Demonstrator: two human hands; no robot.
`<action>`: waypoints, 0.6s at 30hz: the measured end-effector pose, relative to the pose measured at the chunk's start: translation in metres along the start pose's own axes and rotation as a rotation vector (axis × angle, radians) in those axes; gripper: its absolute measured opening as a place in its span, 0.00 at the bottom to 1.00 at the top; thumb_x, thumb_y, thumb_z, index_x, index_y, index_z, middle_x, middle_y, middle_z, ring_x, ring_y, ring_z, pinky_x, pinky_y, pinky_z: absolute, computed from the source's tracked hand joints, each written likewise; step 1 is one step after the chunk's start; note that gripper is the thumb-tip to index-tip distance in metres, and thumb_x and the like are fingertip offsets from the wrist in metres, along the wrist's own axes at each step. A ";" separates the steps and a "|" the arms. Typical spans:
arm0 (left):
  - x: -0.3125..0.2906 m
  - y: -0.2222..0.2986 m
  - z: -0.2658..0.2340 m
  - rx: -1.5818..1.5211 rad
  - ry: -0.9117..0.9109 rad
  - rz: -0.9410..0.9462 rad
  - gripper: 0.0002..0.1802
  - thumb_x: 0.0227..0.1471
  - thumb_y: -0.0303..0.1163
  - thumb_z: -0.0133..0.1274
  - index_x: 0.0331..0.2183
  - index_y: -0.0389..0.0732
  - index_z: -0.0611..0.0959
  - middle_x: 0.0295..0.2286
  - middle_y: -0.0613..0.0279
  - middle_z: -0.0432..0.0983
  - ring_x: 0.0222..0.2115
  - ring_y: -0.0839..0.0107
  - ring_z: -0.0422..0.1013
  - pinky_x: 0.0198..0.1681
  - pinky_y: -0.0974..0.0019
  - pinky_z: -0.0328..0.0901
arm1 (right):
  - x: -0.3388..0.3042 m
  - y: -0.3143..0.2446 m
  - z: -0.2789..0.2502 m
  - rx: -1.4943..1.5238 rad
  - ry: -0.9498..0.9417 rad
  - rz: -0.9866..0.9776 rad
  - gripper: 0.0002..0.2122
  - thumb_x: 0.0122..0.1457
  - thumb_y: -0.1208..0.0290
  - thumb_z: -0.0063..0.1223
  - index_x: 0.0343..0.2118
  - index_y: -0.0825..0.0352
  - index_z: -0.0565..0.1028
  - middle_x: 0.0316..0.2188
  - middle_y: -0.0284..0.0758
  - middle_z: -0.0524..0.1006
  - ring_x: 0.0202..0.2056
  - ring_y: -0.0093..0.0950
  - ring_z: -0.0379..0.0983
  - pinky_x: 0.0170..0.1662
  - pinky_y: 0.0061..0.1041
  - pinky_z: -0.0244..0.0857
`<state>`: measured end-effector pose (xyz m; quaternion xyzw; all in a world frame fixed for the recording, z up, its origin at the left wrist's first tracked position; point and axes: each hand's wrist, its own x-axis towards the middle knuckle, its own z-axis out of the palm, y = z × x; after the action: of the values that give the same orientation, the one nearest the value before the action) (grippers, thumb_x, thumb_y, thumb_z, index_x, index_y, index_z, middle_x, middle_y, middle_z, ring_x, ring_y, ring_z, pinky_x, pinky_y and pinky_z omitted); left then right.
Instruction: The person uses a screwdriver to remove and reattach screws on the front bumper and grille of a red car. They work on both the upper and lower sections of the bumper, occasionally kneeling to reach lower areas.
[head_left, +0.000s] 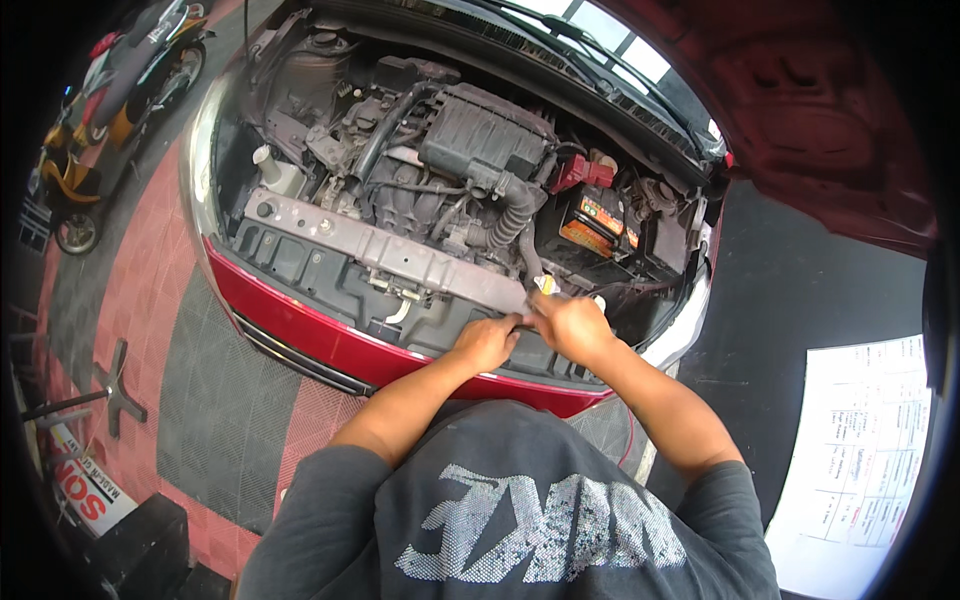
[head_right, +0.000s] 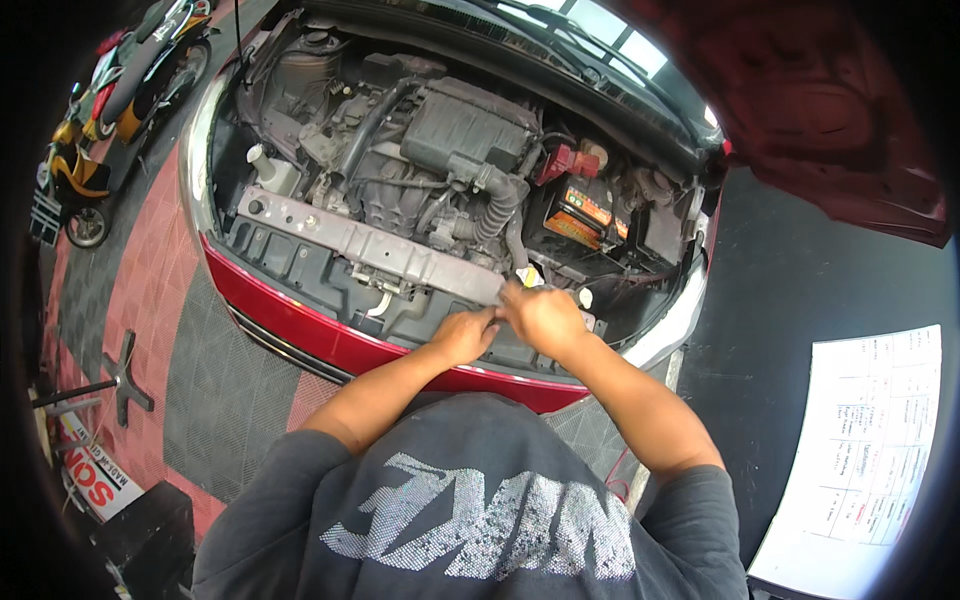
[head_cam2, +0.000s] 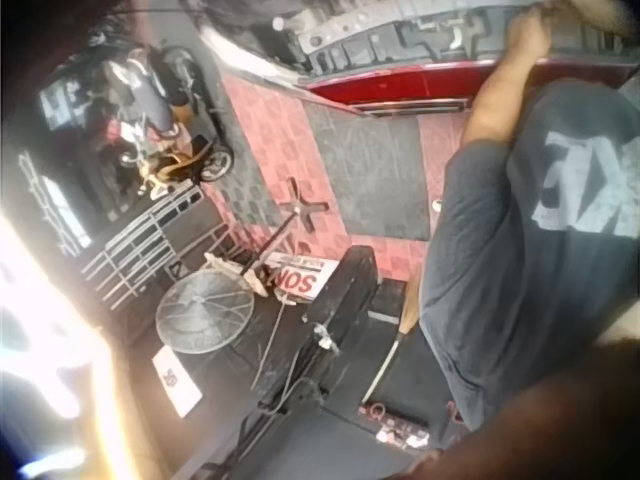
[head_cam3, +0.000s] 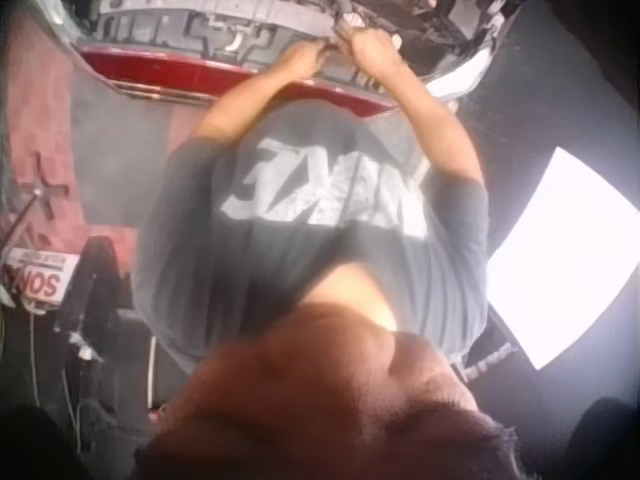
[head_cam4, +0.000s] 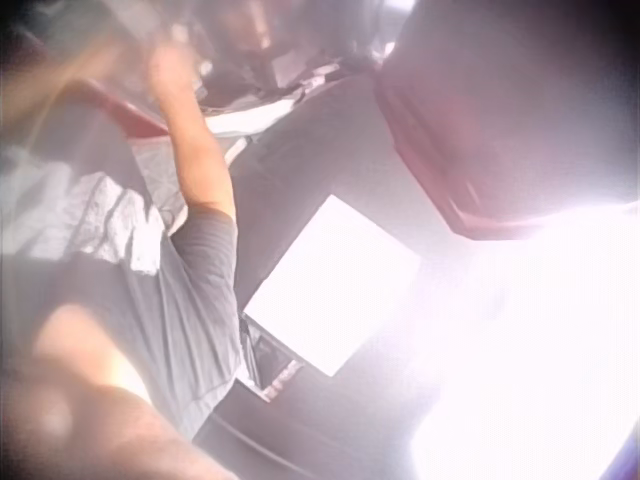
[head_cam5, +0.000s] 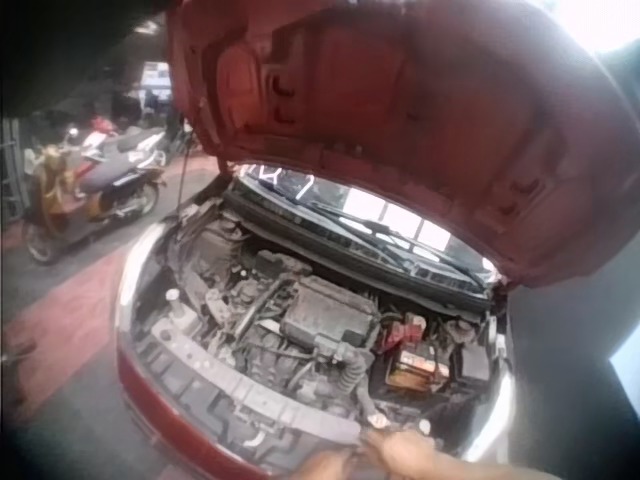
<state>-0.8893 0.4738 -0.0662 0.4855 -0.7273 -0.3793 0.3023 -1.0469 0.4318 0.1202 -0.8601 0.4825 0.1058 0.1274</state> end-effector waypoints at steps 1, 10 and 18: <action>0.000 0.001 -0.004 -0.102 0.029 -0.046 0.21 0.60 0.32 0.55 0.54 0.41 0.79 0.26 0.48 0.81 0.28 0.48 0.79 0.33 0.45 0.72 | 0.006 -0.004 0.008 0.148 0.190 0.165 0.23 0.63 0.58 0.63 0.54 0.70 0.73 0.23 0.52 0.80 0.32 0.54 0.82 0.39 0.52 0.75; 0.012 -0.033 -0.001 -0.691 0.253 -0.392 0.21 0.56 0.22 0.50 0.52 0.39 0.81 0.24 0.65 0.75 0.25 0.77 0.70 0.30 0.66 0.64 | -0.007 -0.001 -0.055 -0.380 0.089 -0.488 0.28 0.60 0.68 0.60 0.65 0.58 0.71 0.60 0.39 0.76 0.66 0.42 0.68 0.64 0.38 0.66; 0.011 -0.013 -0.003 -0.567 0.205 -0.326 0.18 0.58 0.24 0.50 0.50 0.38 0.83 0.24 0.56 0.80 0.24 0.68 0.74 0.31 0.59 0.68 | -0.004 0.039 -0.024 -0.485 0.032 -0.772 0.15 0.57 0.68 0.56 0.46 0.63 0.83 0.54 0.32 0.80 0.65 0.33 0.70 0.65 0.31 0.67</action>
<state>-0.8842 0.4595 -0.0750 0.5275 -0.4717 -0.5590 0.4322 -1.0814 0.4075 0.1395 -0.9835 0.0899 0.1472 -0.0548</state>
